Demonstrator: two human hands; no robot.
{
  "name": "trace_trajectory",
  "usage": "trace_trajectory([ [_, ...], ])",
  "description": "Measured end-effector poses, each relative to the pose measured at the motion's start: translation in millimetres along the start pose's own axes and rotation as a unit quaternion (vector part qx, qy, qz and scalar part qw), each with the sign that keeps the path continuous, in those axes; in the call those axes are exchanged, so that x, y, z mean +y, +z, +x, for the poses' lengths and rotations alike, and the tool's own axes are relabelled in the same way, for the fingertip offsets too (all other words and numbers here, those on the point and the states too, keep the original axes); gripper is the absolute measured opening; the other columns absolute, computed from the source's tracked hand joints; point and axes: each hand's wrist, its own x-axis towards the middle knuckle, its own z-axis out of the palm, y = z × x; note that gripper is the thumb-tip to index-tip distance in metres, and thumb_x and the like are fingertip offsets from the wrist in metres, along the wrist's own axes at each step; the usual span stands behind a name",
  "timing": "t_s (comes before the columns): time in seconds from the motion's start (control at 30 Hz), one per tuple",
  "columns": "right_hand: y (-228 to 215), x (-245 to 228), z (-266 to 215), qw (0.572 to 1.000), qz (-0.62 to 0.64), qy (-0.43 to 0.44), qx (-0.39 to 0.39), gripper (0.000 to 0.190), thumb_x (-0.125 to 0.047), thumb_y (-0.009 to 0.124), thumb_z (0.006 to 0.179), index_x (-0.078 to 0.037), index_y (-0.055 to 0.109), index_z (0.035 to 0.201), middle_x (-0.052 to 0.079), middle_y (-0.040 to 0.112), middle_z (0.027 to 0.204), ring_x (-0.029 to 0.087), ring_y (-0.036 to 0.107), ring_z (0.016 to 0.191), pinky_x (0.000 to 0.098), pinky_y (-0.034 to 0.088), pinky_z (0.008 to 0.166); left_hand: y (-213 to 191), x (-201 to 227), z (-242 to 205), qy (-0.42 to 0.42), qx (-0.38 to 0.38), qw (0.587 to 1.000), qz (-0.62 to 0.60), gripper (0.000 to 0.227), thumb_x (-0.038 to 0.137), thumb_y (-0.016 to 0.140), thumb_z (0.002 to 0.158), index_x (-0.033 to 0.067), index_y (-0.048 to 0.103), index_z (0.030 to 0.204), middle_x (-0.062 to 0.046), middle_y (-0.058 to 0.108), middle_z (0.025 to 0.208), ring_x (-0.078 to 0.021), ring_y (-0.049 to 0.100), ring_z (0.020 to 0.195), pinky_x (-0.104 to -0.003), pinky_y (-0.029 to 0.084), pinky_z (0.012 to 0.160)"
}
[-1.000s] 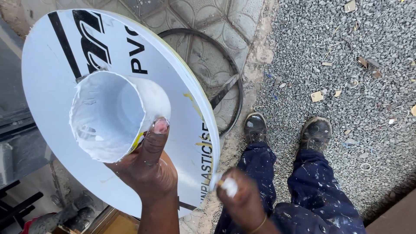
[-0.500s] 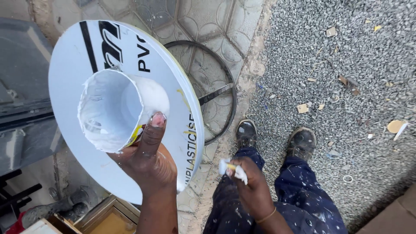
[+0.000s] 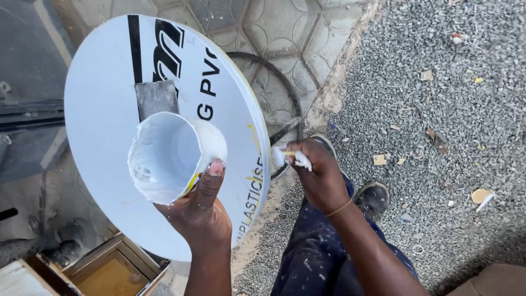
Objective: Applying white adhesive or filler to the edges of circular PVC boards using a cloth applicator.
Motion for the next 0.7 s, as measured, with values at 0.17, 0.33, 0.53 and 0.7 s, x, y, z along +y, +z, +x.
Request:
trace_trajectory([
  [0.17, 13, 20, 41, 0.993, 0.089, 0.078, 0.009, 0.013, -0.004, 0.065, 0.098, -0.010, 0.069, 0.109, 0.002, 0.067, 0.102, 0.016, 0.061, 0.094, 0.0298, 0.051, 0.081, -2, -14, 28, -0.005, 0.006, 1.000, 0.022, 0.092, 0.002, 0.084, 0.068, 0.0063, 0.040, 0.148, -0.013, 0.055, 0.142, -0.0305, 0.056, 0.133, -0.052, 0.056, 0.114],
  [0.33, 18, -1, 88, 0.994, 0.023, 0.100, -0.025, 0.015, -0.002, 0.069, 0.094, -0.011, 0.072, 0.106, 0.002, 0.073, 0.103, 0.017, 0.069, 0.099, 0.0320, 0.055, 0.087, -1, -25, 61, -0.015, -0.003, 0.999, 0.039, 0.094, -0.001, 0.083, 0.069, 0.0080, 0.037, 0.150, -0.013, 0.053, 0.145, -0.0305, 0.055, 0.134, -0.052, 0.056, 0.114],
  [0.53, 30, -26, 173, 0.985, -0.102, 0.130, -0.040, 0.013, -0.018, 0.073, 0.093, -0.012, 0.074, 0.104, 0.004, 0.077, 0.096, 0.016, 0.069, 0.086, 0.0303, 0.054, 0.071, 9, -31, 88, -0.051, 0.002, 0.997, 0.062, 0.094, -0.001, 0.084, 0.067, 0.0060, 0.038, 0.149, -0.014, 0.056, 0.137, -0.0294, 0.059, 0.121, -0.048, 0.064, 0.098],
  [0.7, 16, -52, 156, 0.932, -0.102, 0.338, -0.084, 0.024, -0.033, 0.061, 0.090, -0.015, 0.068, 0.075, -0.002, 0.062, 0.064, 0.011, 0.054, 0.056, 0.0301, 0.043, 0.052, 20, -37, 103, -0.055, 0.016, 0.998, 0.040, 0.092, -0.004, 0.084, 0.063, 0.0080, 0.041, 0.144, -0.015, 0.051, 0.139, -0.0293, 0.055, 0.117, -0.045, 0.066, 0.081],
])
